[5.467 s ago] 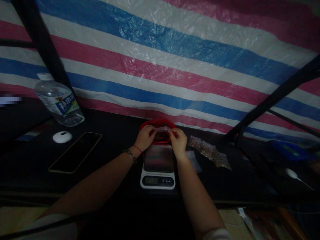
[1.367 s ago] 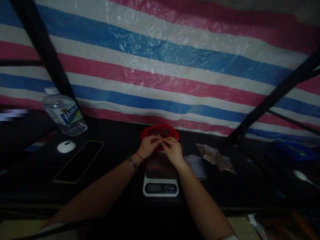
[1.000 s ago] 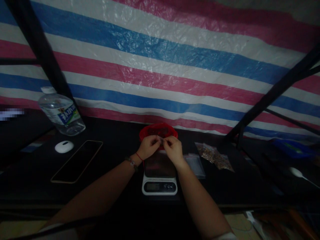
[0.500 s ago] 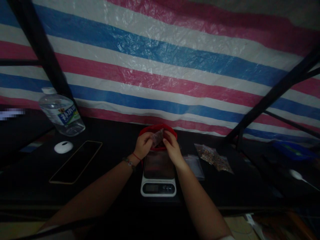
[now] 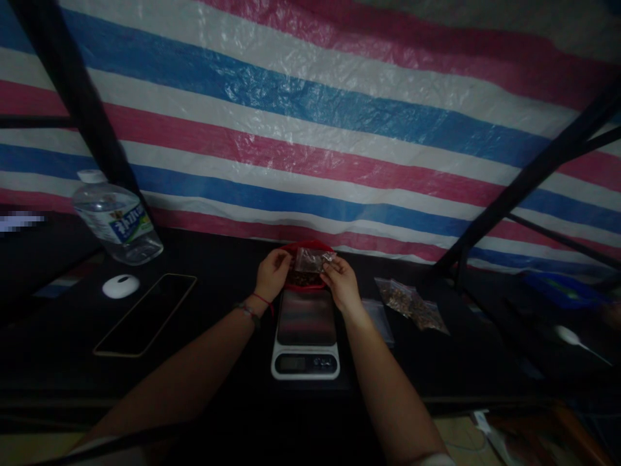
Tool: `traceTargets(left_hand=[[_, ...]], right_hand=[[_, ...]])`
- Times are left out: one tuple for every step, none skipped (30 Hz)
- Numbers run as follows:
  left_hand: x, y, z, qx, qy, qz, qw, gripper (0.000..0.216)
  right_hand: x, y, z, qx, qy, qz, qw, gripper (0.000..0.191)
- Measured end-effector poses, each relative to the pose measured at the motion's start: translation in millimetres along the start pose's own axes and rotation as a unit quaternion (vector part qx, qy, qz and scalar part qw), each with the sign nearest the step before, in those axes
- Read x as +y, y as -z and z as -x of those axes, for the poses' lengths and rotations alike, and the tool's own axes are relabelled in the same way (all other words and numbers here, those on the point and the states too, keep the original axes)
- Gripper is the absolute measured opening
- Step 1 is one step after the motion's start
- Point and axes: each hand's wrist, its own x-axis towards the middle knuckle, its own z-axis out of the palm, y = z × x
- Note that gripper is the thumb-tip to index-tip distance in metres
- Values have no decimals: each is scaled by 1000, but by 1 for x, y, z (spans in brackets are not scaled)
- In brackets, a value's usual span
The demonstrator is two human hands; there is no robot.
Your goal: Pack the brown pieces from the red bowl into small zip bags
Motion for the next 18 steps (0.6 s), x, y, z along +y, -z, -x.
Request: traceTargets(left_hand=[[-1,0,0,1,-13,-13,1000,17],[-1,0,0,-3,-29,-30,999,17],[-2,0,1,-12,-46,-50,998,19],[-2,0,2,-24,-61,-73,995,21],[-3,-1,2,-38,-74,-97,992,24],[-4,-1,3,-55,-85,-120,988,27],[-4,-2,4,-73,-95,-142,983,30],[-5,-2,5,-89,-105,-162,977,32],[-5,-3,6,-103,-115,-178,972,33],[-5,-3,6,-115,-123,-189,967,33],[-5,-3,7,-124,-132,-198,963,33],[-4,-3,7,-128,-139,-204,961,32],[-3,-2,7,-131,-145,-208,958,32],[-1,-2,7,-132,-150,-211,957,32],[0,-2,7,-132,-155,-213,956,32],[1,-1,7,-131,-159,-215,955,33],[2,-1,7,-129,-163,-216,954,33],[3,-1,7,-129,-166,-218,953,33]], right_hand=[[2,2,-2,24,32,32,999,32],[3,4,-3,45,68,74,994,31],[4,5,-4,59,103,125,985,29],[4,7,-4,64,134,178,973,26],[3,8,-4,60,159,225,960,23],[1,8,-3,52,177,262,947,21],[-1,9,-2,44,193,286,938,21],[-3,9,-1,42,209,298,930,21],[-6,8,1,47,229,303,924,21],[-8,8,2,57,250,302,918,21],[-11,8,3,70,271,300,912,20],[-12,8,4,84,289,297,906,20],[-14,8,4,94,300,297,902,19],[-14,8,3,95,305,300,899,18],[-14,9,3,90,304,305,898,17],[-14,9,2,85,301,309,898,16],[-14,10,2,85,300,310,898,16],[-13,10,1,91,300,308,898,15]])
